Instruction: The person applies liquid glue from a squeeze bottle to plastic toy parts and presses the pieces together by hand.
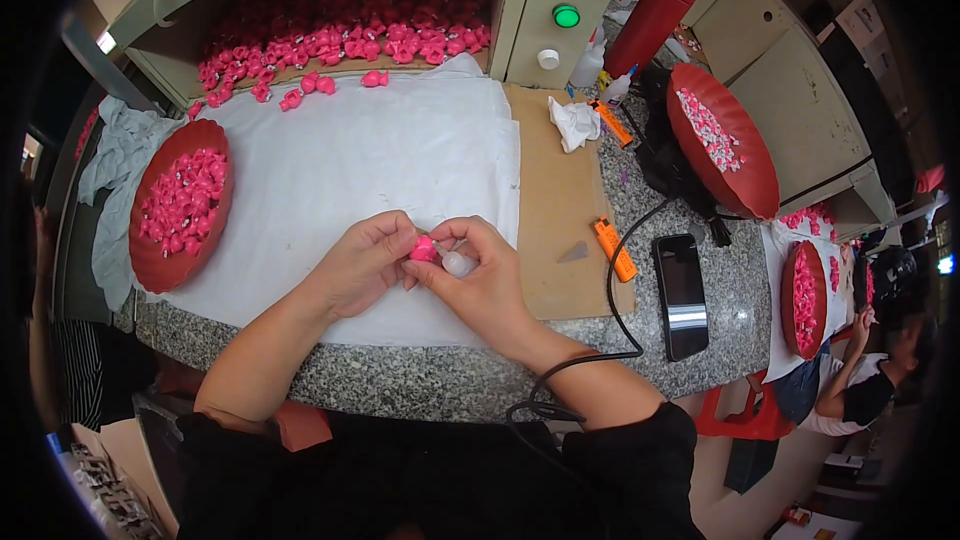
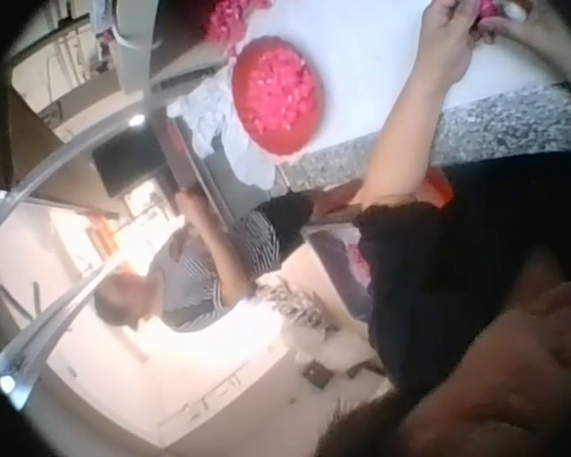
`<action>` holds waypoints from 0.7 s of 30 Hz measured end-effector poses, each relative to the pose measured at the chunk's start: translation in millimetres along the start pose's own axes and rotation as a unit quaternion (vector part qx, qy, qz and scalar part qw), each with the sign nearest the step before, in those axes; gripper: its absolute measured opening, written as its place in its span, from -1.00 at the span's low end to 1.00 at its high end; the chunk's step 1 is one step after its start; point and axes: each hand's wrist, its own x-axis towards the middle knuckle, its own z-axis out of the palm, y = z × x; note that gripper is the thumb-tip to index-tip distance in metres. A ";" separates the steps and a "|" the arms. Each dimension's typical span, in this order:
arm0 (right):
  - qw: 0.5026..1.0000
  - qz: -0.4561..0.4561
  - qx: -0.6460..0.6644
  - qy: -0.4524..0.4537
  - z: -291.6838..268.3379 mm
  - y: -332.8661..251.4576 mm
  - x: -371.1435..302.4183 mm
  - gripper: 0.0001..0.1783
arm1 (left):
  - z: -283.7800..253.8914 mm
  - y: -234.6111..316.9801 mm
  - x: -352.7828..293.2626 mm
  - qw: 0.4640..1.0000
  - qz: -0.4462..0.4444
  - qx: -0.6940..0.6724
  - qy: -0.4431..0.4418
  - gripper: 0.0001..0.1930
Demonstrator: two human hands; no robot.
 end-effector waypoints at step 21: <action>0.937 0.171 0.301 -0.050 -26.4 -20.8 13.1 -0.76 | -4.4 8.0 5.0 0.981 0.072 0.119 0.133 -0.82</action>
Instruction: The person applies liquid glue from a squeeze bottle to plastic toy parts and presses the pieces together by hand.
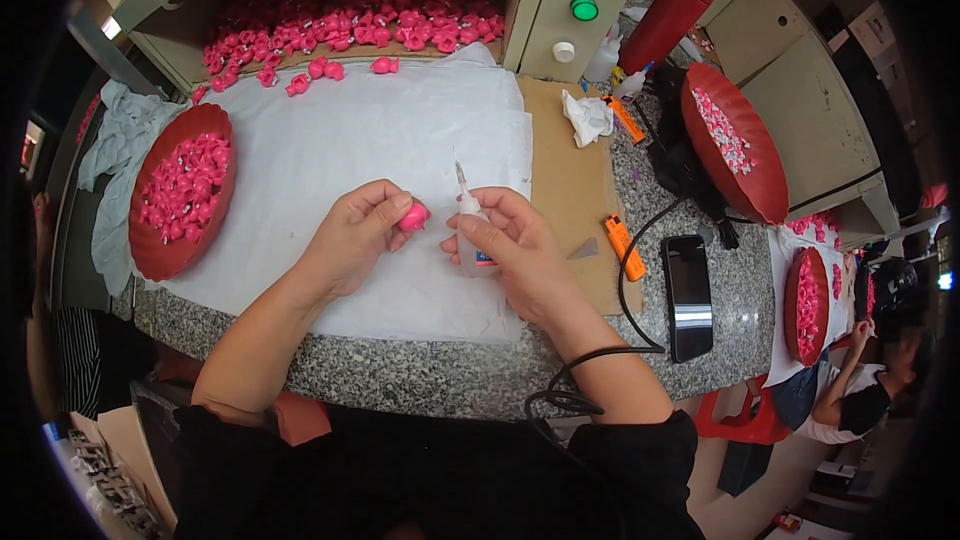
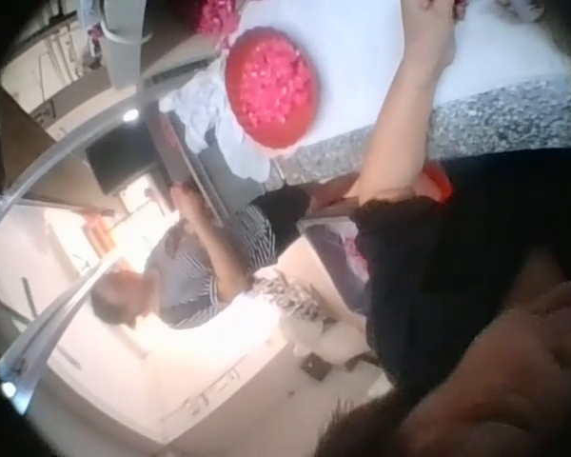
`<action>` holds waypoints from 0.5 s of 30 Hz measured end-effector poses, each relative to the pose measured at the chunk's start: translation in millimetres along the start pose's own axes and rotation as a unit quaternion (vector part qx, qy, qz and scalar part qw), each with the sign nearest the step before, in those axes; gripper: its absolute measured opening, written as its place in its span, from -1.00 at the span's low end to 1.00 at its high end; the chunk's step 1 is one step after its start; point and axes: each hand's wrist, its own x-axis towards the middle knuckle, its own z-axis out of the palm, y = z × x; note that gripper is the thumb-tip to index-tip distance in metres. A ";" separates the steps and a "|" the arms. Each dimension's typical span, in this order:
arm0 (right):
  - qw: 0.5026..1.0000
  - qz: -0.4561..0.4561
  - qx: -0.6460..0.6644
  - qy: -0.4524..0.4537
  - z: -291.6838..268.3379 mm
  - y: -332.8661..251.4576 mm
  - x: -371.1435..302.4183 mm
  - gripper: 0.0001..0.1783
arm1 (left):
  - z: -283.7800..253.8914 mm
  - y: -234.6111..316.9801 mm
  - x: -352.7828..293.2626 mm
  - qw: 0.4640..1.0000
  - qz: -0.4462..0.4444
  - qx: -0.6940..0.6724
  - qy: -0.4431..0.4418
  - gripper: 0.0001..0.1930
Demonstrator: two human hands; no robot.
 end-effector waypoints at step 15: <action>0.995 0.033 0.077 -0.060 -22.2 -15.9 3.4 -0.68 | -2.6 5.8 0.9 0.998 -0.021 -0.063 0.018 -0.78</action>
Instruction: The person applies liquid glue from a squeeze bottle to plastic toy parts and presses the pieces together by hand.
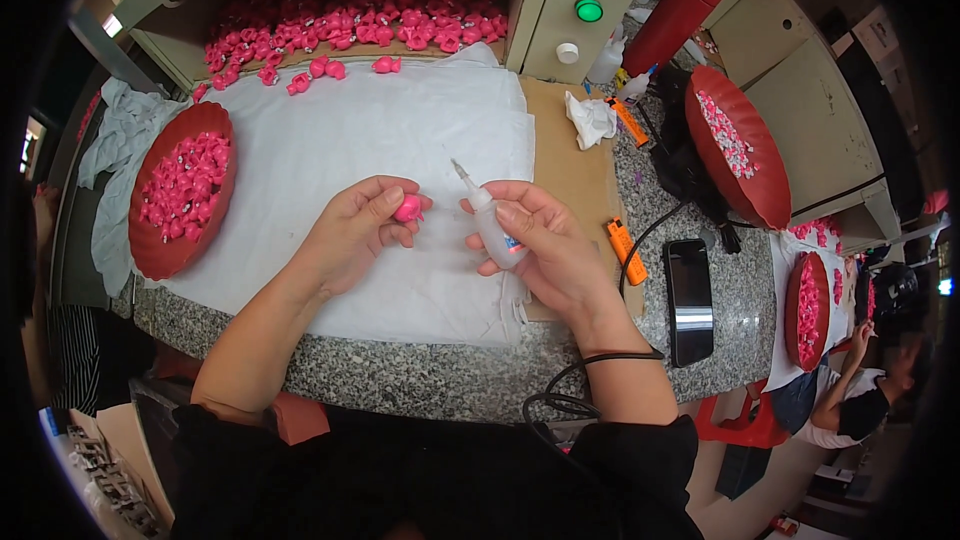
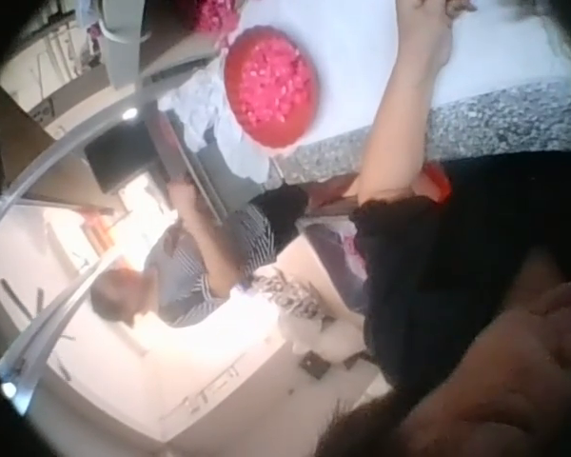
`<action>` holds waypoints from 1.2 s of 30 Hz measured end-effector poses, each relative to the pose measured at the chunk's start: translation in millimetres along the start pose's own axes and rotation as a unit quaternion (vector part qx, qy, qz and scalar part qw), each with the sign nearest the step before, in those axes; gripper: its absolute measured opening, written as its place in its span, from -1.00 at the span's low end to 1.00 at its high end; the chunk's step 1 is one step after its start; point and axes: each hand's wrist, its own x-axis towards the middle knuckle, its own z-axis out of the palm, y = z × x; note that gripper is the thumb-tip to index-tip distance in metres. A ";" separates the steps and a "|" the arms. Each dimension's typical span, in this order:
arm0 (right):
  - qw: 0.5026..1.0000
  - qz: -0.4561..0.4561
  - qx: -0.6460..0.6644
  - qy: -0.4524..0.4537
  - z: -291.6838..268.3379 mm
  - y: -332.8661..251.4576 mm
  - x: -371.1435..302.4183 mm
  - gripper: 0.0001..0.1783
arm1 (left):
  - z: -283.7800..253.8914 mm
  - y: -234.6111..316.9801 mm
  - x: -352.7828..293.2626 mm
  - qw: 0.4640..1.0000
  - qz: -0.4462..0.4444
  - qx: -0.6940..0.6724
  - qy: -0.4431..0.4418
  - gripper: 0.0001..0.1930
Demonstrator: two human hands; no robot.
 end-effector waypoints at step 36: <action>0.898 -0.292 -0.321 0.073 23.0 16.7 -10.7 -0.78 | -4.3 3.1 0.8 0.998 -0.068 -0.009 -0.015 -0.79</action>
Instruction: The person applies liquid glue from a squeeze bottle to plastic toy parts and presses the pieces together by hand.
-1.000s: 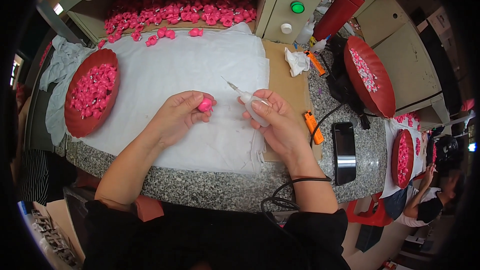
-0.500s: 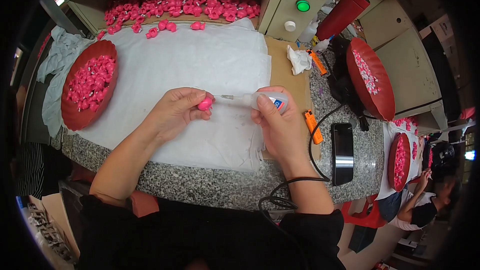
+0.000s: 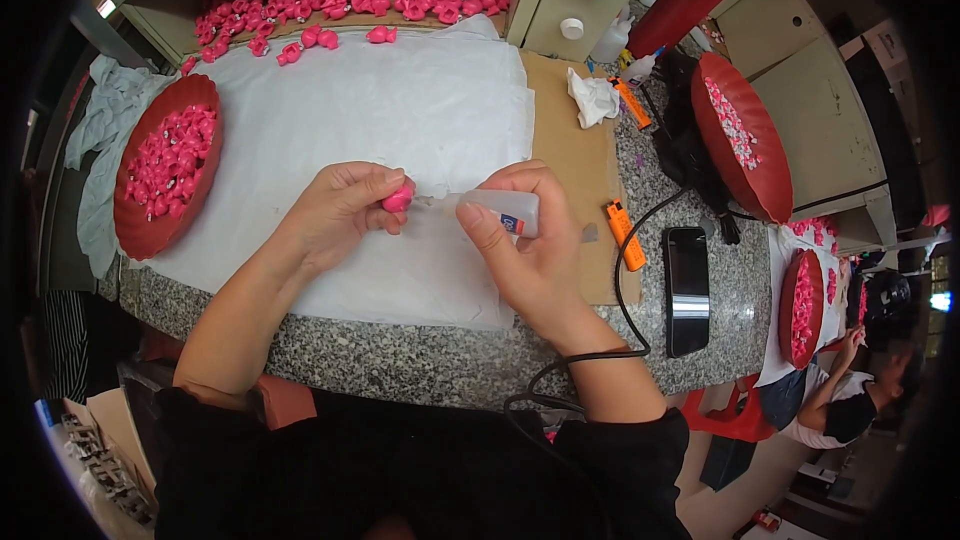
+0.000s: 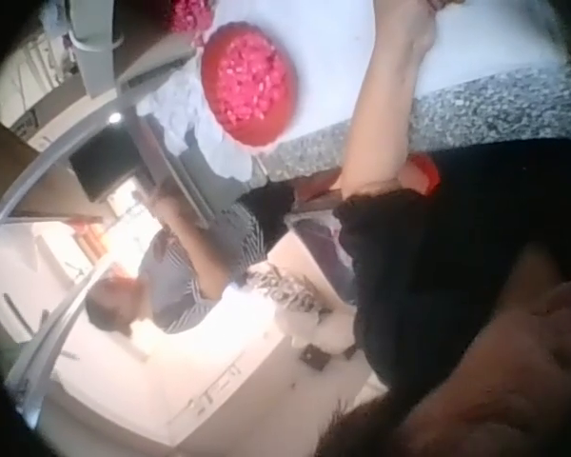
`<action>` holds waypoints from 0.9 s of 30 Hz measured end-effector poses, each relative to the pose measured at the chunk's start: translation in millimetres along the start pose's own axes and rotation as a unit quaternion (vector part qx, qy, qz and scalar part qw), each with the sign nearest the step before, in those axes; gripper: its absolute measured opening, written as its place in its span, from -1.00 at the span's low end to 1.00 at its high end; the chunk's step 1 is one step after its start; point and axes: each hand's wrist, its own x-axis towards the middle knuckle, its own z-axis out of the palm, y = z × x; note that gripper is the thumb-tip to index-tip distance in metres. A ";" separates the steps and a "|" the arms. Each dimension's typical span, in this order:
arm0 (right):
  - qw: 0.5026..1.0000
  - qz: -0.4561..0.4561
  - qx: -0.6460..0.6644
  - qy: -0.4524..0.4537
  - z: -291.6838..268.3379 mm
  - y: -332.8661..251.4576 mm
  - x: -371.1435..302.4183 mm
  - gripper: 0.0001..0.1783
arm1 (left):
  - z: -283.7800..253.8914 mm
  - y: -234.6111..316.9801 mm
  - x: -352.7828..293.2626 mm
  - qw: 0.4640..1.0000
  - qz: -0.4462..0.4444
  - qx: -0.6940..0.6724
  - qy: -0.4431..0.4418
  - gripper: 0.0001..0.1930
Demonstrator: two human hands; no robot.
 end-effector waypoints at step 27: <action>0.981 -0.089 -0.173 -0.013 0.0 3.8 1.9 -0.75 | 6.8 -1.4 -2.6 0.996 0.000 0.081 0.027 -0.83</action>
